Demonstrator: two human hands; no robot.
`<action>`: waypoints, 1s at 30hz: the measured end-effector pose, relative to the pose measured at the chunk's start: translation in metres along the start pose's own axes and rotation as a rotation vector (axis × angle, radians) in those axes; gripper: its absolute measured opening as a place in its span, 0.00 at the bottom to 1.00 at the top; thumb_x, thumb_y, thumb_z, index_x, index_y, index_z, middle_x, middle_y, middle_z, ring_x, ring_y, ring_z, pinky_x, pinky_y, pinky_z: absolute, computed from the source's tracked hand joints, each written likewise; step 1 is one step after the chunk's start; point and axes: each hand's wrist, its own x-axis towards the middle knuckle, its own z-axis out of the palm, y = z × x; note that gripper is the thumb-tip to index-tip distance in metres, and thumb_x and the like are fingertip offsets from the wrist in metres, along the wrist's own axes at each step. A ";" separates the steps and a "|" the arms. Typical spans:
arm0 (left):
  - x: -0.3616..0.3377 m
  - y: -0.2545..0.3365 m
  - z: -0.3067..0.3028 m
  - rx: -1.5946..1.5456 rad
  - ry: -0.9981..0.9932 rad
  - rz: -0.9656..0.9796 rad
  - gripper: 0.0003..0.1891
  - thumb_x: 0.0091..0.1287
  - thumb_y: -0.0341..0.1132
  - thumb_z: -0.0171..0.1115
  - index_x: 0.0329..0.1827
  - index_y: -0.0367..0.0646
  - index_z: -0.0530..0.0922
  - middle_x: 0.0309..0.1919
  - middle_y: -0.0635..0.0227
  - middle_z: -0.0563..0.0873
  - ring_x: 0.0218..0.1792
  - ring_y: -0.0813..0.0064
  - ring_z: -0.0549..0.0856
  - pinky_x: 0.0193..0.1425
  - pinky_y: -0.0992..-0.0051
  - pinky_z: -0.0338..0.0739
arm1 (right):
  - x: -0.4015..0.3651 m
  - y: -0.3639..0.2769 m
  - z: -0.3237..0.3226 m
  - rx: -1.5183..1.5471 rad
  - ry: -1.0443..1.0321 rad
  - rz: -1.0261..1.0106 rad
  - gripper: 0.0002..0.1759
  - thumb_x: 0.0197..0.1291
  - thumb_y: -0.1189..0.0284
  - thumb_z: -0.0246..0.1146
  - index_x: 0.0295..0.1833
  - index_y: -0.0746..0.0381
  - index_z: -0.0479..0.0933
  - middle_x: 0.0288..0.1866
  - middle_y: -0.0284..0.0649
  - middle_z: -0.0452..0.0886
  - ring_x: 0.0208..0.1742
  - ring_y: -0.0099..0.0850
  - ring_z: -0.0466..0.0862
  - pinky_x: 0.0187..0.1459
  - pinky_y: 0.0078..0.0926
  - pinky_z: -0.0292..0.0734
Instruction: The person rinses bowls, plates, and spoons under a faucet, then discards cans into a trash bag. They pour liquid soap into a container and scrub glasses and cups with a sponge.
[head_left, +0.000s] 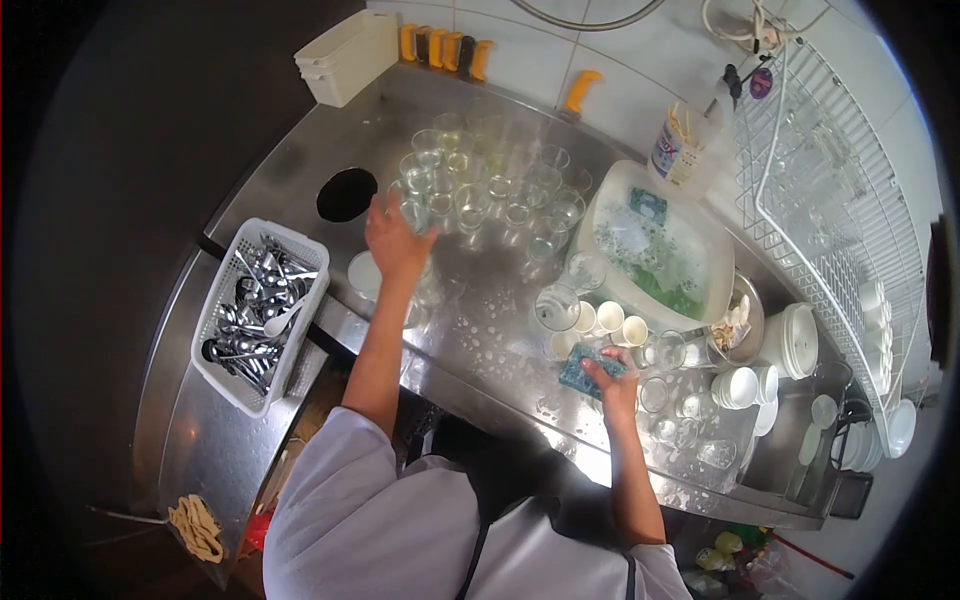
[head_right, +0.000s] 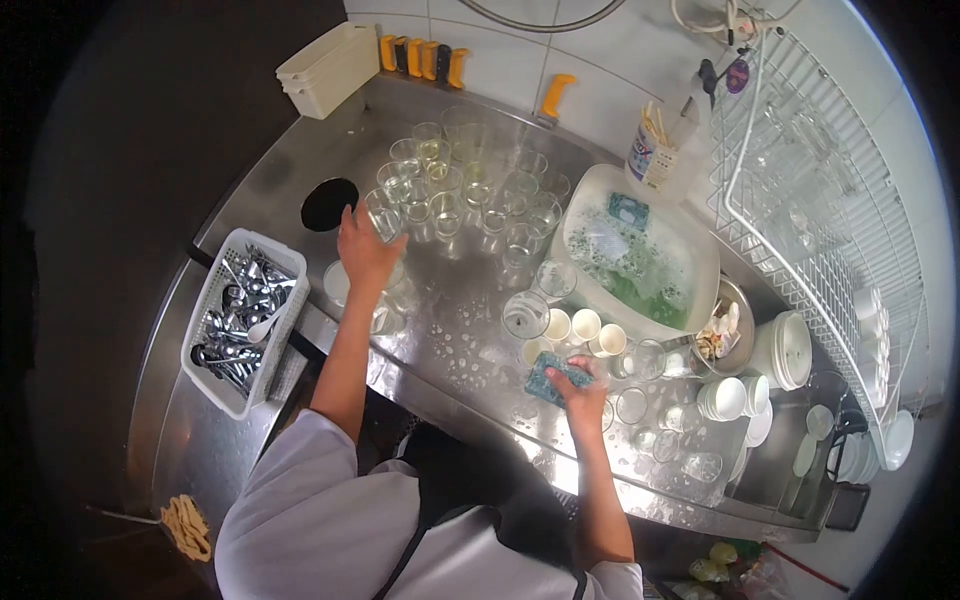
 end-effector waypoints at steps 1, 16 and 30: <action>0.011 -0.007 0.011 -0.007 -0.109 -0.098 0.49 0.48 0.46 0.83 0.75 0.46 0.69 0.68 0.47 0.74 0.65 0.47 0.79 0.69 0.52 0.73 | -0.002 -0.001 0.001 -0.014 0.002 0.009 0.18 0.56 0.76 0.77 0.48 0.63 0.77 0.42 0.35 0.80 0.43 0.23 0.80 0.44 0.24 0.76; -0.004 0.051 -0.033 -0.707 -0.043 0.077 0.44 0.55 0.34 0.80 0.76 0.48 0.68 0.65 0.52 0.76 0.62 0.53 0.82 0.66 0.58 0.81 | -0.019 -0.011 -0.017 0.148 0.073 0.062 0.18 0.56 0.74 0.76 0.48 0.59 0.76 0.44 0.34 0.81 0.45 0.25 0.81 0.47 0.25 0.78; -0.133 0.107 -0.019 -2.063 -1.495 -0.507 0.40 0.70 0.57 0.63 0.76 0.39 0.65 0.60 0.46 0.83 0.52 0.55 0.87 0.53 0.54 0.85 | 0.064 -0.128 0.027 -0.217 -0.111 -0.694 0.15 0.70 0.62 0.69 0.52 0.62 0.83 0.48 0.41 0.86 0.52 0.29 0.84 0.51 0.27 0.79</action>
